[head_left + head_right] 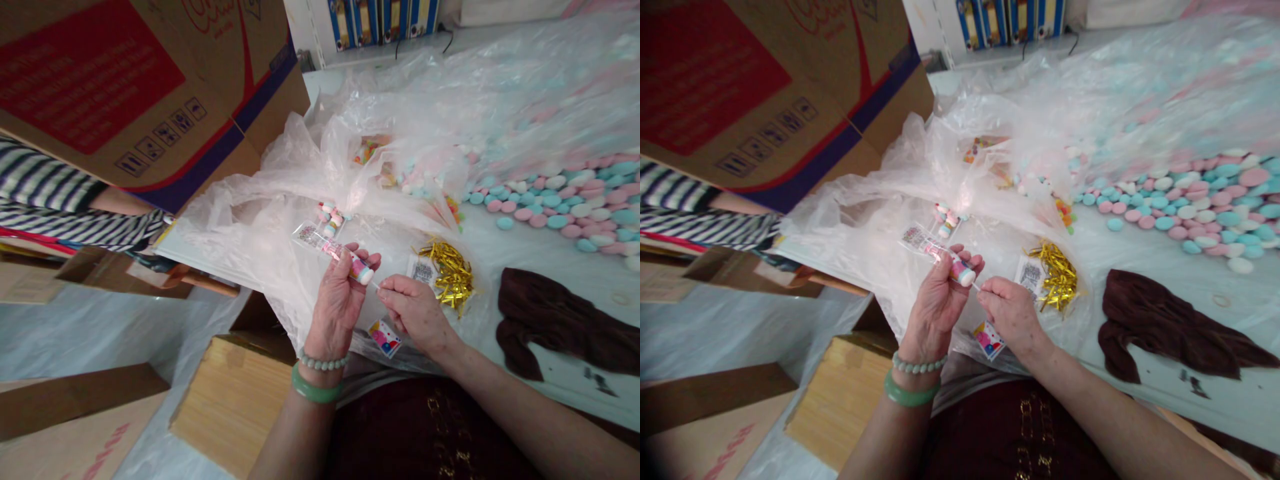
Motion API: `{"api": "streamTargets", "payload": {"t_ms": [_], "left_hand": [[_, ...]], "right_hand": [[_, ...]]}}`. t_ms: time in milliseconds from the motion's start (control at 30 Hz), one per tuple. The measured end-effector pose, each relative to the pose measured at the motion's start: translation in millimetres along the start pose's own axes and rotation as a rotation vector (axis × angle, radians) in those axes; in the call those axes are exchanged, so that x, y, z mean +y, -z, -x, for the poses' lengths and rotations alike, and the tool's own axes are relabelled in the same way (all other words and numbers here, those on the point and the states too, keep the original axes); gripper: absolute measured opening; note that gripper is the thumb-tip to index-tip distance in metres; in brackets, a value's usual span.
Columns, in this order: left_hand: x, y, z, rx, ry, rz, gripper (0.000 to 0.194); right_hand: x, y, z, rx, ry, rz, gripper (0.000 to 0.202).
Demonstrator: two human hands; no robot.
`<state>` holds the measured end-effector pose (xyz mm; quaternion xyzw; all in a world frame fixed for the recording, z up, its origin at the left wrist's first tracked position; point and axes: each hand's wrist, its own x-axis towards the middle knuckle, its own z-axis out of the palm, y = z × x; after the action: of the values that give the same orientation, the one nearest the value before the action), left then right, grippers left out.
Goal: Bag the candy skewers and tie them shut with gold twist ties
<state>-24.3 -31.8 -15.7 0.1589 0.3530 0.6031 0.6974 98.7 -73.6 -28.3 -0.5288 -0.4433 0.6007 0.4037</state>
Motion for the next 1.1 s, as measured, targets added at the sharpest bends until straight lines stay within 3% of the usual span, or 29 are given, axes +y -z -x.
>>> {"api": "streamTargets", "payload": {"t_ms": [67, 133, 233, 367, 467, 633, 800, 967, 1100], "left_hand": [[4.9, -1.4, -1.2, -0.009, -0.007, -0.021, 0.018], [11.7, -1.2, -3.0, -0.003, -0.002, -0.041, 0.02], [22.7, 1.2, -4.2, -0.024, 0.031, -0.102, 0.023], [30.3, 2.0, -1.1, -0.091, 0.053, -0.219, 0.028], [29.3, -2.2, 1.4, -0.077, 0.065, -0.216, 0.029], [23.0, -7.5, 1.3, -0.022, 0.107, -0.175, 0.027], [26.1, -4.3, -1.6, -0.031, 0.243, -0.161, 0.023], [36.0, -4.8, -8.8, 0.04, 0.189, -0.099, 0.024], [33.1, -8.2, -11.5, 0.138, 0.165, -0.089, 0.018]], "right_hand": [[-1.9, -3.3, -5.2, -0.195, -0.253, -0.424, 0.013], [-2.5, -2.7, -9.6, -0.395, -0.395, -0.71, 0.011], [0.0, 2.6, -14.5, -0.617, -0.49, -0.893, 0.01], [4.3, 6.1, -19.6, -0.703, -0.553, -0.982, 0.005], [2.7, 1.4, -23.5, -0.691, -0.569, -1.059, 0.006], [-4.5, -7.6, -28.7, -0.561, -0.522, -1.114, 0.004], [-11.5, -1.4, -25.2, -0.396, -0.362, -0.915, 0.009], [-16.2, -0.4, -16.5, -0.315, -0.345, -0.669, 0.015], [-15.8, -5.6, -11.1, -0.216, -0.246, -0.458, 0.015]]}}
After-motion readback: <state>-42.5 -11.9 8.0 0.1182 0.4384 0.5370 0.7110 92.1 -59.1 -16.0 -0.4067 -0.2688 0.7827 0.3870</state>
